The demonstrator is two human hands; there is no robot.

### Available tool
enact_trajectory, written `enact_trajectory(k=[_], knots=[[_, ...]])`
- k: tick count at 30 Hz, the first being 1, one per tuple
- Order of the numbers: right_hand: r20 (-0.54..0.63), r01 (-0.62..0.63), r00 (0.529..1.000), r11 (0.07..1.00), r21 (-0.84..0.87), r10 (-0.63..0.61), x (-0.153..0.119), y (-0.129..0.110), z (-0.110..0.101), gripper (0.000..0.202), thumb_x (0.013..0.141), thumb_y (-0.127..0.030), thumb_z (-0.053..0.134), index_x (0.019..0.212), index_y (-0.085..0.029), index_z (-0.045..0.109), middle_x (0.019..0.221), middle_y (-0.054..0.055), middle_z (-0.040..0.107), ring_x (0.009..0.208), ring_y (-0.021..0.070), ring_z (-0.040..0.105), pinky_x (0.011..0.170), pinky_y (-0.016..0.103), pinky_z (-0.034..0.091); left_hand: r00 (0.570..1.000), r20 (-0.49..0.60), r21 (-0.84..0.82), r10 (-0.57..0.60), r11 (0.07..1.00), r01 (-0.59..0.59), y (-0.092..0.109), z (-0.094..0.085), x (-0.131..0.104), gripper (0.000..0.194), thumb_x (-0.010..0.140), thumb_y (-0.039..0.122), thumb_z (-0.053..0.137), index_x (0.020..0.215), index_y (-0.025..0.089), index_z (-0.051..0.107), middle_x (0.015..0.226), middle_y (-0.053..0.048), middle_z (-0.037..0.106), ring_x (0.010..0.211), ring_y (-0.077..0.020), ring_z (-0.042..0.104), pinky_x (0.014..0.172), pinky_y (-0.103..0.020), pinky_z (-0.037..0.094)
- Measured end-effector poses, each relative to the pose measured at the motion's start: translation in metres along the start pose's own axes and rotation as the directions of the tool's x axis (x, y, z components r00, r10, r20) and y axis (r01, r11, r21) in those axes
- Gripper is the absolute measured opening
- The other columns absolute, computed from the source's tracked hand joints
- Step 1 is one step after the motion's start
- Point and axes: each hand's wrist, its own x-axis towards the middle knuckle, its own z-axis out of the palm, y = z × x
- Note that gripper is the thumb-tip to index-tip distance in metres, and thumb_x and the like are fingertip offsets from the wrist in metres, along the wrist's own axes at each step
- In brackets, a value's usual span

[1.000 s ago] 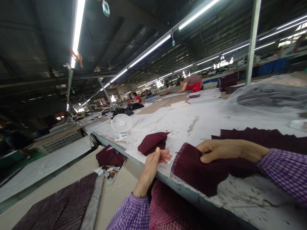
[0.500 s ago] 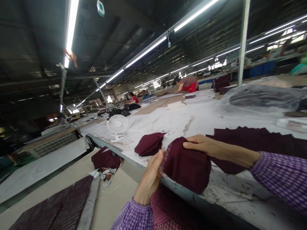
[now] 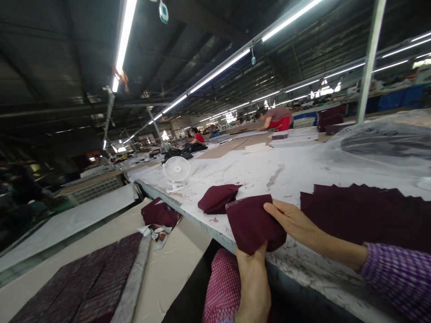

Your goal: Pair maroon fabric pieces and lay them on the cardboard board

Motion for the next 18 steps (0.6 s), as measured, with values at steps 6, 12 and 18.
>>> enact_trajectory(k=[6, 12, 18], knots=[[-0.055, 0.075, 0.993, 0.921, -0.382, -0.104, -0.006, 0.003, 0.002, 0.036, 0.088, -0.052, 0.038, 0.075, -0.020, 0.048, 0.063, 0.000, 0.053, 0.056, 0.0144, 0.049, 0.054, 0.028, 0.041, 0.943, -0.192, 0.046, 0.271, 0.963, -0.267, -0.002, -0.030, 0.029, 0.053, 0.070, 0.019, 0.050, 0.124, 0.016, 0.051, 0.114, -0.009, 0.063, 0.106, -0.0211, 0.058, 0.091, -0.030, 0.046], [0.220, 0.604, 0.772, 0.579, -0.548, -0.596, -0.019, -0.011, 0.016, 0.047, 0.077, -0.047, 0.061, 0.114, -0.019, 0.052, 0.112, 0.011, 0.058, 0.102, 0.0239, 0.057, 0.084, 0.037, 0.050, 0.949, -0.068, 0.289, 0.306, 0.917, -0.275, 0.018, -0.033, 0.008, 0.049, 0.068, 0.010, 0.045, 0.116, 0.016, 0.055, 0.108, -0.007, 0.064, 0.101, -0.0180, 0.058, 0.092, -0.026, 0.044], [0.363, 0.684, 0.725, 0.550, -0.480, -0.585, -0.026, -0.014, 0.025, 0.037, 0.086, -0.039, 0.053, 0.117, -0.018, 0.054, 0.111, 0.010, 0.063, 0.101, 0.0199, 0.060, 0.083, 0.031, 0.053, 0.954, 0.050, 0.376, 0.294, 0.880, -0.291, 0.021, -0.029, -0.003, 0.018, 0.078, 0.014, 0.047, 0.091, 0.019, 0.058, 0.085, -0.002, 0.064, 0.079, -0.0149, 0.058, 0.074, -0.023, 0.047]])
